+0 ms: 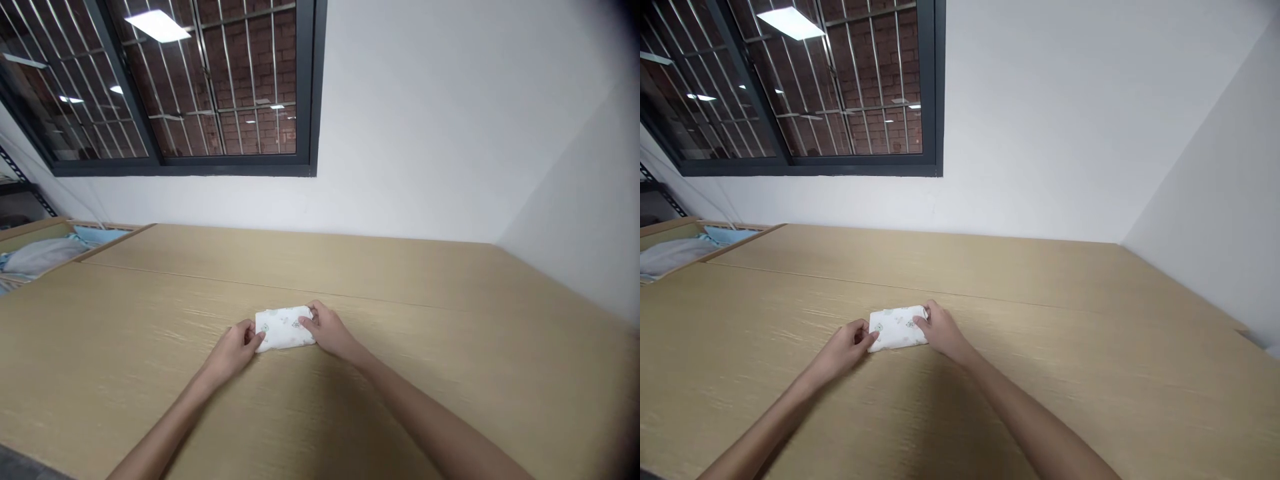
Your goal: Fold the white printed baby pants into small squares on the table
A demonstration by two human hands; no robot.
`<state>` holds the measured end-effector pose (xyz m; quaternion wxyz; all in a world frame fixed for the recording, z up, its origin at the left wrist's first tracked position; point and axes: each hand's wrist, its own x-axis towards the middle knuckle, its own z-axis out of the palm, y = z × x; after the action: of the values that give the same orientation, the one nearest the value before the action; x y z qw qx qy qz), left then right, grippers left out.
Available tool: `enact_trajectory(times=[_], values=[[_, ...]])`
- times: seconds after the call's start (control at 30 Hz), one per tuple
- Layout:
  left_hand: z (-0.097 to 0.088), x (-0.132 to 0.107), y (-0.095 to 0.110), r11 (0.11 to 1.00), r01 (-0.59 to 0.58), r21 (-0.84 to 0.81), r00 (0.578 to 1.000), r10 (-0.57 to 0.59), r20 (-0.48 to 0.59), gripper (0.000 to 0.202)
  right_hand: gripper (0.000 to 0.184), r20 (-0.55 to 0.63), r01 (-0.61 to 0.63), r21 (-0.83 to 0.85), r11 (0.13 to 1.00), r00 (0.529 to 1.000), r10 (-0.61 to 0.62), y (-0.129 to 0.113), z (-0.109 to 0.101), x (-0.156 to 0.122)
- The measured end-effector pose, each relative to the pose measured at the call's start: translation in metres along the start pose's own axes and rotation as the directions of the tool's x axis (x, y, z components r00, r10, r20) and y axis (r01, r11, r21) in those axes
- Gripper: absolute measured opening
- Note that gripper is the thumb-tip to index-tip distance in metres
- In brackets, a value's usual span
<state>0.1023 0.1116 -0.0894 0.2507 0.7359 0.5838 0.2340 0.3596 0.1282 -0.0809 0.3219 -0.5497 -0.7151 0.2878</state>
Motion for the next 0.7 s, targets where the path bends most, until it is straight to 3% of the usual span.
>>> enact_trajectory(times=[0.1,0.27,0.33,0.43,0.5,0.57,0.7], values=[[0.003,0.005,0.002,0.994,0.05,0.098,0.999,-0.05,-0.006,0.025,0.013,-0.054,-0.07,0.036,0.997,0.996,0.072,0.005,0.006,0.01],[0.004,0.008,0.007,0.964,0.092,0.248,0.996,-0.088,-0.025,0.018,0.022,-0.109,-0.122,-0.058,0.991,0.987,0.116,0.004,0.009,0.012],[0.002,0.006,0.013,0.952,0.095,0.292,0.994,-0.076,-0.073,0.018,0.024,-0.174,-0.059,-0.156,0.986,0.984,0.031,0.0,0.011,0.008],[0.005,0.0,0.028,0.948,0.036,0.316,0.982,0.026,-0.189,0.04,0.03,-0.257,0.127,-0.389,0.912,0.936,-0.24,-0.01,0.02,0.0],[0.015,-0.005,0.036,0.961,-0.073,0.267,0.961,0.14,-0.24,0.055,0.036,-0.202,0.258,-0.496,0.829,0.894,-0.4,-0.015,0.028,-0.003],[0.031,-0.008,0.039,0.958,-0.198,0.207,0.945,0.243,-0.221,0.065,0.044,-0.072,0.384,-0.53,0.756,0.868,-0.491,-0.017,0.036,-0.004],[0.064,-0.008,0.03,0.941,-0.254,0.224,0.956,0.28,-0.09,0.073,0.057,0.167,0.503,-0.553,0.664,0.848,-0.503,-0.007,0.046,-0.002]])
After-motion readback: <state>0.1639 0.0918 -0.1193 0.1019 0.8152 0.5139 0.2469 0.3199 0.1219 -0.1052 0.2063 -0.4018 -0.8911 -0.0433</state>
